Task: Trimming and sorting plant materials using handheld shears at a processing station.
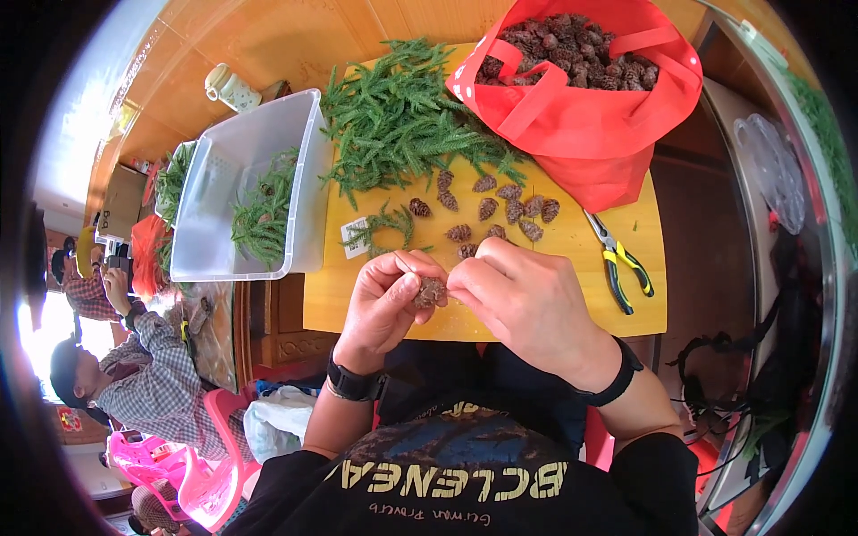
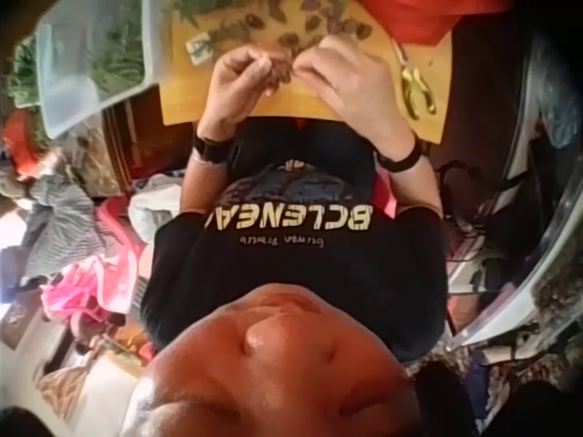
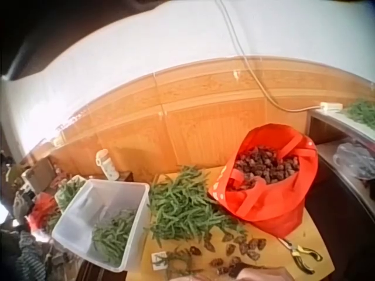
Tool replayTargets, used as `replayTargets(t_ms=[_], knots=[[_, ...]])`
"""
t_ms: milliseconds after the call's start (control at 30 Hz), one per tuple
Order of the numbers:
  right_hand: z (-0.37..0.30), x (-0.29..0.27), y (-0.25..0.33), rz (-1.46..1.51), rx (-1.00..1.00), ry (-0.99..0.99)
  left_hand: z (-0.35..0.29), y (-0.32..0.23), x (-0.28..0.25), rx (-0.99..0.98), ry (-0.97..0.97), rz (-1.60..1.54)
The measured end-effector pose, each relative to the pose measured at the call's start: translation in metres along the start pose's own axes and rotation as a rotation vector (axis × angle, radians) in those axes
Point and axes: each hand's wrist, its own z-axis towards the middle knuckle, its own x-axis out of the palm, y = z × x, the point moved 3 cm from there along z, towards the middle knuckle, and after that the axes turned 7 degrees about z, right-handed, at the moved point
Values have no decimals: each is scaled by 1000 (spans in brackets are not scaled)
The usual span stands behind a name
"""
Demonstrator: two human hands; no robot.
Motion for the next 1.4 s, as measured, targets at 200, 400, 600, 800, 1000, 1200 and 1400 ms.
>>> replayTargets(t_ms=[200, 400, 600, 800, 1000, 1200, 1400], knots=[[-1, 2, 3, -65, -23, 56, -3, 0, -1, -29, 6, 18], [1, 4, 2, -74, -46, 102, -5, -3, -3, -34, 18, 52], [9, 4, 4, -240, -82, 390, -7, -3, -5, -163, 36, 182], [17, 15, -11, -244, -61, 531, 2, -2, -17, -247, 33, 270], [39, 12, -18, -218, -8, 537, 14, -12, -23, -293, 14, 185], [31, 9, -13, -244, -26, 503, 6, -14, -17, -269, 6, 194], [34, 1, -9, -265, -66, 440, 4, -12, -13, -164, -51, 189]])
